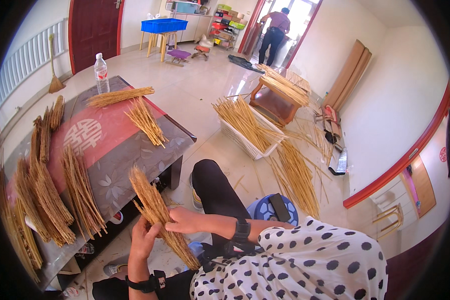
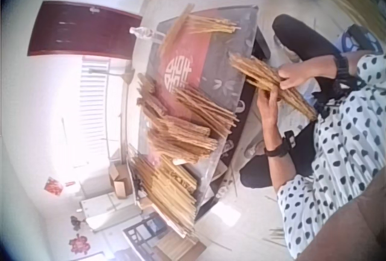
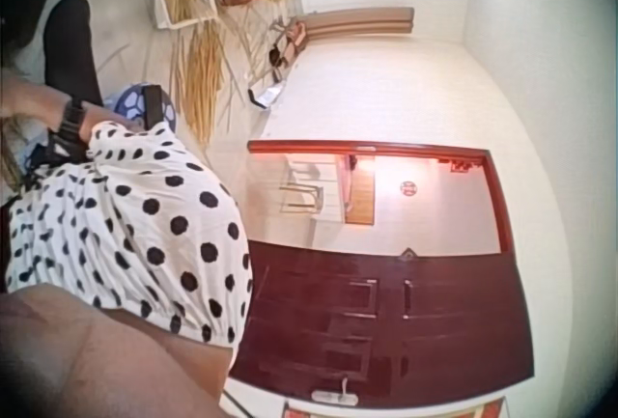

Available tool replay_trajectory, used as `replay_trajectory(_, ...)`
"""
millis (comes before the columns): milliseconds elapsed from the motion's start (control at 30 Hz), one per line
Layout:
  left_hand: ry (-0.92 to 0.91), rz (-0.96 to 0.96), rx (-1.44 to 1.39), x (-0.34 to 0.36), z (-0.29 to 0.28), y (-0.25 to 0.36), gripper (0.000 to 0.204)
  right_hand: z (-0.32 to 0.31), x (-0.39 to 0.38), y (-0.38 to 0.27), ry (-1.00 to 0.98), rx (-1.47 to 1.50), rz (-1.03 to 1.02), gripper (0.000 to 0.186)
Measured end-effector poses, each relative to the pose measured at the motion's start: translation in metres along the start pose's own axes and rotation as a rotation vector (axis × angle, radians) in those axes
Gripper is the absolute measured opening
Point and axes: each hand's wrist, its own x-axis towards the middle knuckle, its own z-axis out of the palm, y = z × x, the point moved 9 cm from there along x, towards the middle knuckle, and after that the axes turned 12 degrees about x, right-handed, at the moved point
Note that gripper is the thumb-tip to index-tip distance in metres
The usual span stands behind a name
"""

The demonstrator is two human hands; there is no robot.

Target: Bundling and organizing stalks of straw or grain for workshop processing.

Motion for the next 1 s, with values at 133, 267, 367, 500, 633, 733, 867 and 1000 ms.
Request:
replay_trajectory(133,0.059,0.040,0.053,0.000,-0.002,-0.002,0.037,0.001,-0.002,-0.017,-0.025,-0.077,0.089,0.042)
replay_trajectory(267,0.080,0.009,0.103,0.001,-0.009,-0.012,0.034,0.004,-0.002,-0.015,-0.040,-0.045,0.147,0.040)
replay_trajectory(367,0.103,0.003,0.153,0.001,-0.011,-0.009,0.029,0.006,0.000,-0.006,-0.022,-0.042,0.110,0.041)
replay_trajectory(500,0.105,0.023,0.234,-0.001,-0.013,-0.007,0.026,0.009,0.001,-0.001,-0.036,-0.065,0.103,0.045)
replay_trajectory(633,0.094,0.020,0.251,0.003,-0.013,-0.012,0.024,0.007,0.000,0.002,-0.005,-0.057,0.072,0.049)
replay_trajectory(733,0.119,0.058,0.186,0.004,-0.011,-0.009,0.024,0.002,-0.003,-0.006,0.022,-0.077,0.082,0.051)
replay_trajectory(867,0.085,0.042,0.162,0.005,-0.009,-0.004,0.024,-0.008,-0.009,-0.014,0.045,0.015,0.108,0.045)
replay_trajectory(1000,0.170,0.069,0.189,0.007,-0.021,0.015,0.030,-0.016,-0.015,0.000,0.086,0.043,0.086,0.047)
